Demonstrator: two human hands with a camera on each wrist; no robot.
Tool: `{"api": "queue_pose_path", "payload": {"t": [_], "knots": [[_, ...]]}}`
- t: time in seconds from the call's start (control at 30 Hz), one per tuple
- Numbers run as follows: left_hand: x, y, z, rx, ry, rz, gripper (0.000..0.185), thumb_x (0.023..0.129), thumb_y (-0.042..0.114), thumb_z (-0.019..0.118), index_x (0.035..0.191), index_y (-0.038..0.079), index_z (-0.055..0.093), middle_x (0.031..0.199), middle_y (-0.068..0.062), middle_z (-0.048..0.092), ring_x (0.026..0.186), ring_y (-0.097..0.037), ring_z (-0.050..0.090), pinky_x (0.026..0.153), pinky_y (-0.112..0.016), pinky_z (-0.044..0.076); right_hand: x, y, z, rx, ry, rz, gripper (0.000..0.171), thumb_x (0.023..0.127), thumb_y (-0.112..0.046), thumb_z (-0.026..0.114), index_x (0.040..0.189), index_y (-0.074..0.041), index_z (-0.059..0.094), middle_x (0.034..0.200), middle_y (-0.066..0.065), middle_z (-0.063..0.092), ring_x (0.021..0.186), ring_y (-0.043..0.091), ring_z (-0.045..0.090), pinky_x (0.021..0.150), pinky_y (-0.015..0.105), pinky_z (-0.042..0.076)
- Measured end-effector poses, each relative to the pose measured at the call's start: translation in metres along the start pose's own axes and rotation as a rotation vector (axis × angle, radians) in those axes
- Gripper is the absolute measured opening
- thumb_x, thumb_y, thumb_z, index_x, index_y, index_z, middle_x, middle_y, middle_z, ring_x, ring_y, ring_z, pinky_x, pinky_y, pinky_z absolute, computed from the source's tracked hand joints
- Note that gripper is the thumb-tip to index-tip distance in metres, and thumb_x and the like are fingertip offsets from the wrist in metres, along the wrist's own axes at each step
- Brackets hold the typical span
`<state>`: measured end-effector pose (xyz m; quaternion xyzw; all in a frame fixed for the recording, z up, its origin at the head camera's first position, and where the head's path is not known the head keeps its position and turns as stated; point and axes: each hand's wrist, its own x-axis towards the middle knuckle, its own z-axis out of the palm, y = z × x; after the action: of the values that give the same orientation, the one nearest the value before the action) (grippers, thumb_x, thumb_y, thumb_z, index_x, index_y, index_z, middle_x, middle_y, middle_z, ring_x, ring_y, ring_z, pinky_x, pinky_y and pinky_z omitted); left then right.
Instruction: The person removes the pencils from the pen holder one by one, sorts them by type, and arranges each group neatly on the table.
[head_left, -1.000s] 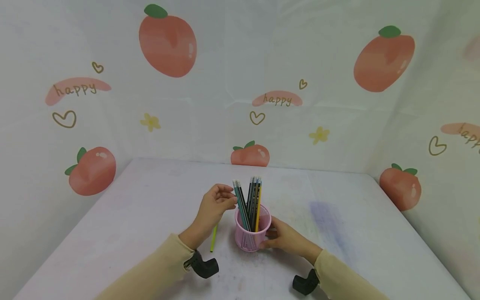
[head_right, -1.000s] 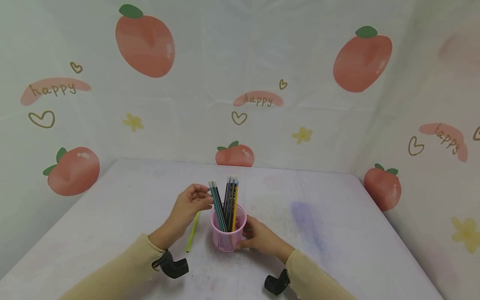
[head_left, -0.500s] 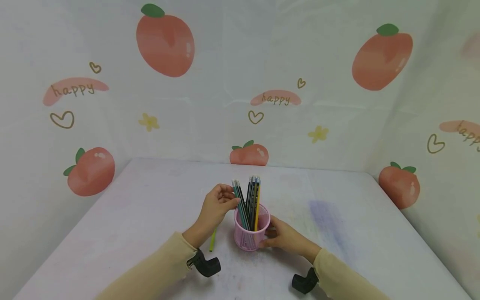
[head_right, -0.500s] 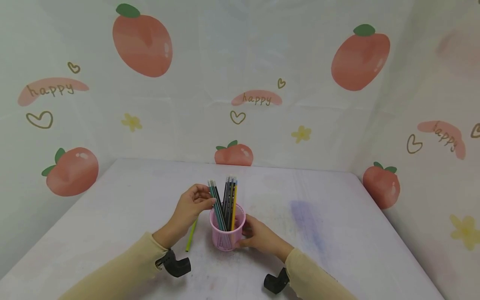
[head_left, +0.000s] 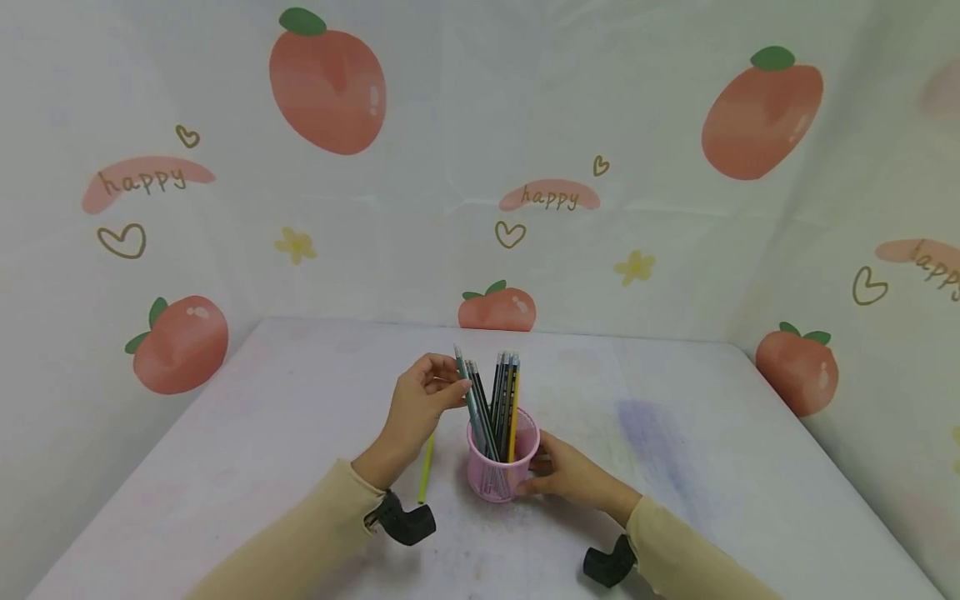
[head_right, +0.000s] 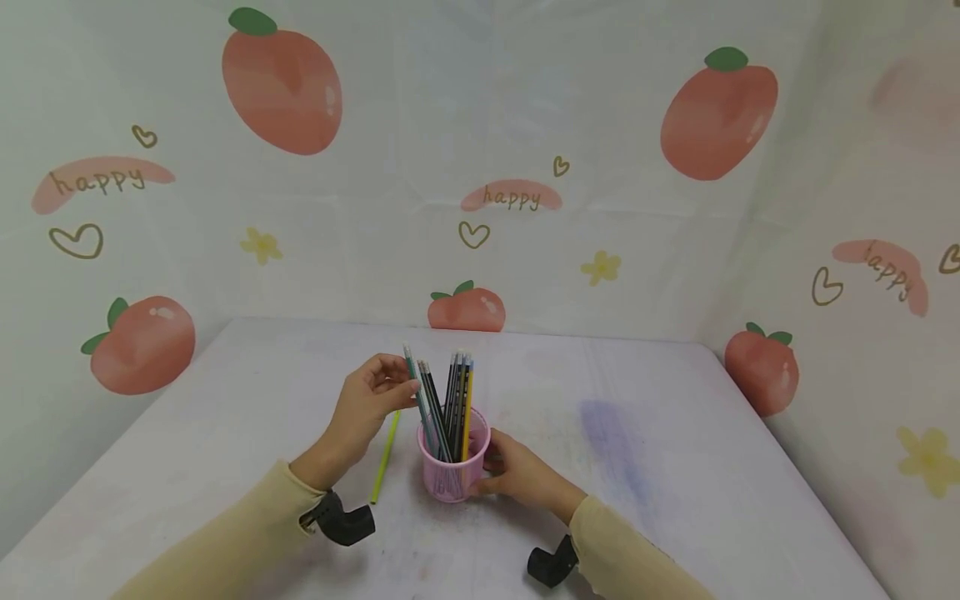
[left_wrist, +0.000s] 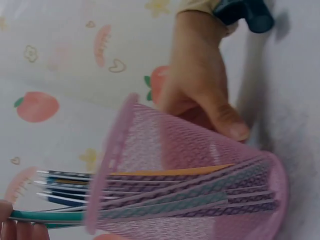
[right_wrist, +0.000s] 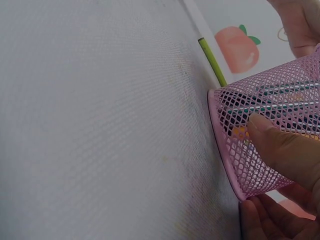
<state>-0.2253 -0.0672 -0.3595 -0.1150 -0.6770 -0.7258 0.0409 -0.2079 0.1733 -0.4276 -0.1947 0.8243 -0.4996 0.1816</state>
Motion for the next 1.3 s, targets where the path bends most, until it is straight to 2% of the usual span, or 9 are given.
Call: {"api": "queue_pose_path", "payload": {"t": [0.13,0.3,0.4,0.53,0.67,0.83,1.03,1.17,1.3], "knots": [[0.005,0.018,-0.007,-0.047,0.044,0.069,0.023,0.087,-0.006,0.065,0.107,-0.003,0.053,0.089,-0.001,0.058,0.078,-0.008,0.063,0.073,-0.028,0.059,0.000,0.000,0.000,0.000,0.000,-0.005,0.086,0.079,-0.018,0.080,0.145,0.005,0.031,0.143,0.024,0.046,0.126,0.040,0.052,0.104,0.050,0.043],[0.014,0.041,-0.021,-0.166,0.124,0.129,0.021,0.089,-0.006,0.063,0.105,0.004,0.053,0.091,0.000,0.057,0.079,-0.009,0.062,0.075,-0.028,0.059,0.000,0.000,0.000,0.004,0.001,0.004,0.087,0.079,-0.018,0.081,0.146,0.004,0.030,0.144,0.023,0.045,0.126,0.040,0.051,0.105,0.050,0.043],[0.019,0.052,-0.031,-0.210,0.159,0.113,0.021,0.090,-0.004,0.062,0.106,0.007,0.054,0.092,0.002,0.057,0.080,-0.008,0.061,0.076,-0.027,0.059,0.000,-0.001,0.000,0.001,0.003,0.005,0.087,0.079,-0.018,0.081,0.146,0.005,0.030,0.144,0.023,0.045,0.126,0.040,0.051,0.105,0.051,0.043],[0.025,0.055,-0.046,-0.184,0.173,0.038,0.022,0.092,0.001,0.062,0.112,0.005,0.054,0.089,0.006,0.059,0.081,-0.006,0.062,0.076,-0.024,0.058,0.000,-0.002,0.000,-0.005,0.004,0.009,0.087,0.079,-0.018,0.080,0.147,0.004,0.030,0.144,0.023,0.045,0.126,0.040,0.051,0.104,0.050,0.043],[0.031,0.044,-0.057,-0.075,0.144,-0.056,0.032,0.093,0.004,0.062,0.123,-0.001,0.052,0.087,0.008,0.060,0.080,-0.004,0.063,0.075,-0.023,0.058,0.001,-0.002,0.000,-0.010,0.003,0.015,0.087,0.079,-0.018,0.080,0.147,0.003,0.030,0.145,0.022,0.045,0.126,0.039,0.052,0.104,0.051,0.043],[0.035,0.013,-0.068,0.124,0.063,-0.166,0.042,0.093,0.005,0.062,0.131,-0.004,0.050,0.091,0.001,0.061,0.082,-0.008,0.065,0.076,-0.024,0.058,0.001,-0.001,0.000,-0.011,0.003,0.008,0.088,0.079,-0.018,0.080,0.147,0.004,0.030,0.145,0.023,0.044,0.126,0.040,0.052,0.104,0.051,0.043],[0.038,-0.023,-0.075,0.300,-0.002,-0.297,0.041,0.091,0.005,0.064,0.129,-0.005,0.054,0.101,-0.012,0.064,0.083,-0.013,0.065,0.076,-0.030,0.059,0.000,-0.001,0.000,-0.014,0.008,0.004,0.087,0.079,-0.017,0.080,0.146,0.005,0.030,0.143,0.024,0.045,0.125,0.040,0.052,0.105,0.051,0.043],[0.038,-0.038,-0.075,0.360,-0.016,-0.360,0.038,0.089,0.003,0.065,0.124,-0.006,0.056,0.101,-0.015,0.066,0.082,-0.014,0.066,0.072,-0.029,0.059,0.000,0.001,0.001,-0.022,0.005,-0.010,0.085,0.079,-0.017,0.080,0.145,0.005,0.031,0.142,0.024,0.046,0.125,0.040,0.052,0.105,0.050,0.043],[0.036,-0.048,-0.073,0.412,-0.026,-0.388,0.034,0.087,0.000,0.067,0.120,-0.007,0.059,0.098,-0.016,0.068,0.075,-0.013,0.065,0.066,-0.027,0.058,0.000,0.002,0.000,-0.018,0.003,-0.016,0.084,0.079,-0.017,0.080,0.145,0.005,0.032,0.142,0.023,0.046,0.124,0.039,0.053,0.104,0.050,0.043]]}}
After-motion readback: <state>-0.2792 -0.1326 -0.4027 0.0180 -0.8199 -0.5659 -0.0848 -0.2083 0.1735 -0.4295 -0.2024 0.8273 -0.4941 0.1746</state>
